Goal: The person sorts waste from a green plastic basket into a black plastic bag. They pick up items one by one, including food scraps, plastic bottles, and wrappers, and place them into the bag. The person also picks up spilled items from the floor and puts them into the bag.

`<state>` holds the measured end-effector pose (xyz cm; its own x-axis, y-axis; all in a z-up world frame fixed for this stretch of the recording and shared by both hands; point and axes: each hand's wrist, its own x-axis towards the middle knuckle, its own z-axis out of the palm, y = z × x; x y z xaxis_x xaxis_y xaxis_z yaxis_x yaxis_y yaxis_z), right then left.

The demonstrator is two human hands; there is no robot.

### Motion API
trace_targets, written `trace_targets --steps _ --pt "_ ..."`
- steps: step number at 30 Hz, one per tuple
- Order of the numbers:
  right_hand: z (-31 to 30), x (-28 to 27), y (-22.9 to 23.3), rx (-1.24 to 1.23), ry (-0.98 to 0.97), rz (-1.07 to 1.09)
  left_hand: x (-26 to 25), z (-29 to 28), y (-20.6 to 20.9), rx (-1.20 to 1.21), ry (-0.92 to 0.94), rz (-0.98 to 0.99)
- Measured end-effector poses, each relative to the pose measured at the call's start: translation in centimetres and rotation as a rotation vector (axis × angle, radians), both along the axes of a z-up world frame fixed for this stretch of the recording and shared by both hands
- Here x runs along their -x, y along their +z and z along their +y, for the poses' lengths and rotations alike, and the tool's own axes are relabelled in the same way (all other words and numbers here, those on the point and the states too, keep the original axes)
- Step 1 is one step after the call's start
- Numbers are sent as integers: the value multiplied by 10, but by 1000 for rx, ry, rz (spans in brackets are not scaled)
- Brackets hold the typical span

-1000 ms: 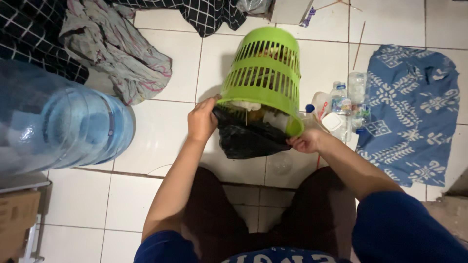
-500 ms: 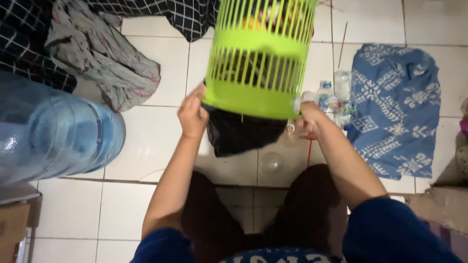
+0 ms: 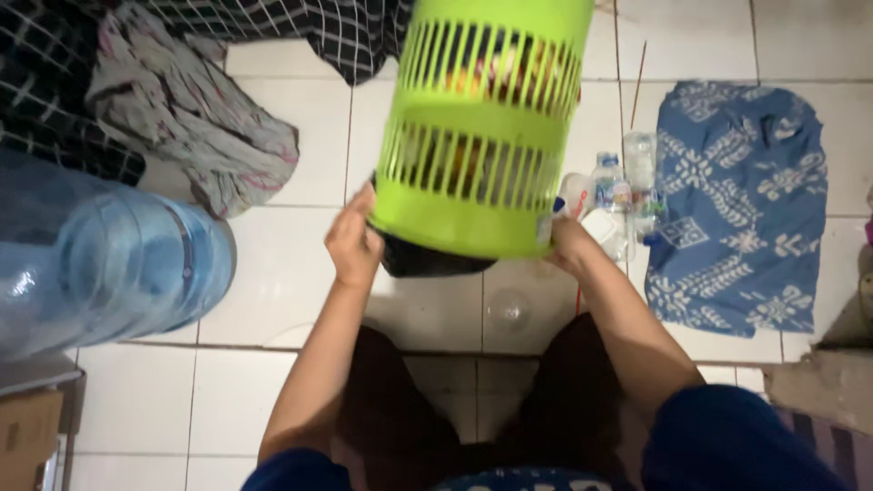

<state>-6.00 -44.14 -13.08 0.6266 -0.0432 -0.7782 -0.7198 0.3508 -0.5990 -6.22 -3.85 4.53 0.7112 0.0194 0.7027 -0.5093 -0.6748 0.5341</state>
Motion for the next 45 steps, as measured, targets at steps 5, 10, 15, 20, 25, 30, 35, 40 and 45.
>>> trace_targets --steps 5,10,15,20,25,30,35,40,45 --pt "0 12 20 222 76 25 11 12 -11 -4 32 50" --pt "25 12 65 -5 41 -177 9 16 -23 49 61 9" --pt "47 32 103 628 361 -293 18 14 -8 172 55 56" --pt "59 42 100 691 258 -372 34 8 -1 509 -40 247" --pt "65 49 96 719 286 -307 33 29 -12 838 -257 423" --pt "69 59 85 729 314 -328 23 50 -17 1363 -270 735" --pt "75 71 36 917 331 -359 6 43 -48 1285 376 1012" --pt "77 86 -23 1005 332 -433 18 56 -107 906 415 1279" --pt "81 77 -48 1093 421 -515 31 58 -144 593 485 1119"
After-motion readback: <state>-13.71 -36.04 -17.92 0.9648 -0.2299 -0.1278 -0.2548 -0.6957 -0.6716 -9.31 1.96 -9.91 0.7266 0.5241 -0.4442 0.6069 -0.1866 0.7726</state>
